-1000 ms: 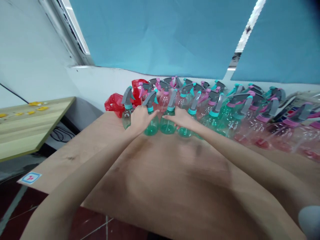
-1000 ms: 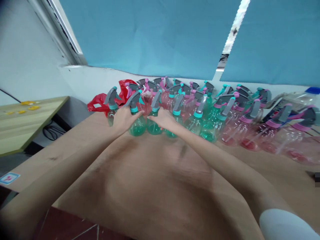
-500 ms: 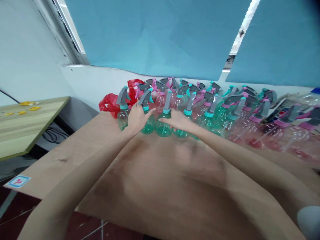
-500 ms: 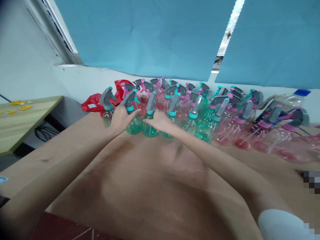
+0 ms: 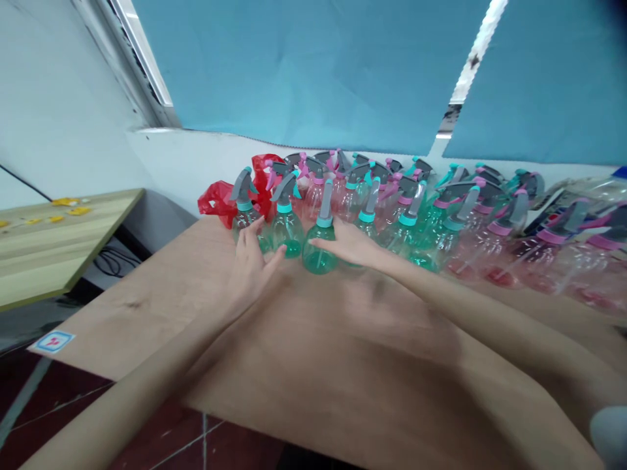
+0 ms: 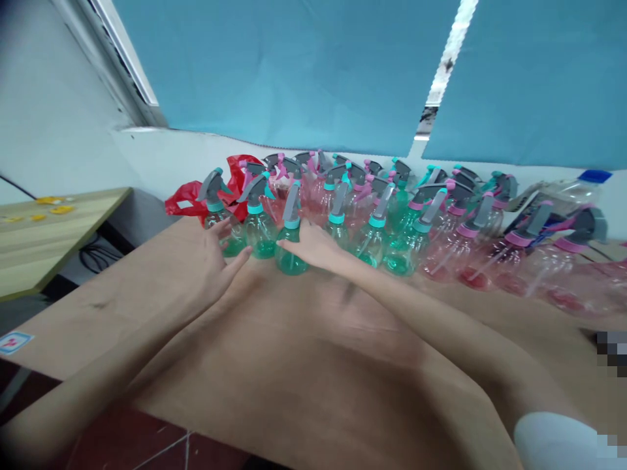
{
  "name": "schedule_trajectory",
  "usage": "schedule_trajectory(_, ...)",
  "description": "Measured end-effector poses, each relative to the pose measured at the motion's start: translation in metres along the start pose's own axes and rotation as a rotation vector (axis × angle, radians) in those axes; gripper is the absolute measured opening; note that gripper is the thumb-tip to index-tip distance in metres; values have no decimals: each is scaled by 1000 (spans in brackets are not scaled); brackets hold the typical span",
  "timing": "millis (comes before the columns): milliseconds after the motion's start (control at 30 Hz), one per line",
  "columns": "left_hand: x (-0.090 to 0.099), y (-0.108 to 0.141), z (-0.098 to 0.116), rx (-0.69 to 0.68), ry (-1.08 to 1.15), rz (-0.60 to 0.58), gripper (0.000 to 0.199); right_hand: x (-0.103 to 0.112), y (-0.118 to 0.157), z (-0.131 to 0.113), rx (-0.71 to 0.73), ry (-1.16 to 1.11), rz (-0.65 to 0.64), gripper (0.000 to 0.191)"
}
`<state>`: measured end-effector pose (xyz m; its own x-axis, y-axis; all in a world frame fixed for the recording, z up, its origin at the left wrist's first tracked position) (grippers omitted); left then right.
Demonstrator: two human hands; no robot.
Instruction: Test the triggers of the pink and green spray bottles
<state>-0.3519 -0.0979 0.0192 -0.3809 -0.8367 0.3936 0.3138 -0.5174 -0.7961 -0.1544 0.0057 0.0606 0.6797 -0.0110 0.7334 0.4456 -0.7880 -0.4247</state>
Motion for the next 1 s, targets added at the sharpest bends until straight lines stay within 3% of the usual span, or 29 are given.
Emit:
schedule_trajectory(167,2,4,42,80,150,-140,57,7,24,-5,167,-160,-43,45)
schedule_trajectory(300,1,-2,86,138,267,-230,62,18,54,-9,154,-177,-107,47)
schedule_trajectory(533,-15,8,137,240,508,-350,56,41,113,-6,212,-94,-23,50)
schedule_trajectory(767,-43,25,183,136,466,-392,37,63,141,26,204,75,122,52)
schedule_trajectory(900,-70,31,204,124,569,-411,38,77,151,51,168,92,182,59)
schedule_trajectory(1000,-89,34,215,142,658,-418,36,92,157,74,193,71,160,61)
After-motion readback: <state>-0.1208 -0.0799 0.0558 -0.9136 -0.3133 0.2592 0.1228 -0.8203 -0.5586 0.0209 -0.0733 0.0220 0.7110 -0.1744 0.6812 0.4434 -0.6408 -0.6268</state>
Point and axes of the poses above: each hand's wrist, its own y-axis away from the middle knuckle, its own x-axis out of the back of the hand, z = x × y, the point moved 1 cm from there along -y, towards the middle knuckle, and after that the axes turned 15 degrees about z, right-handed, at the moved point
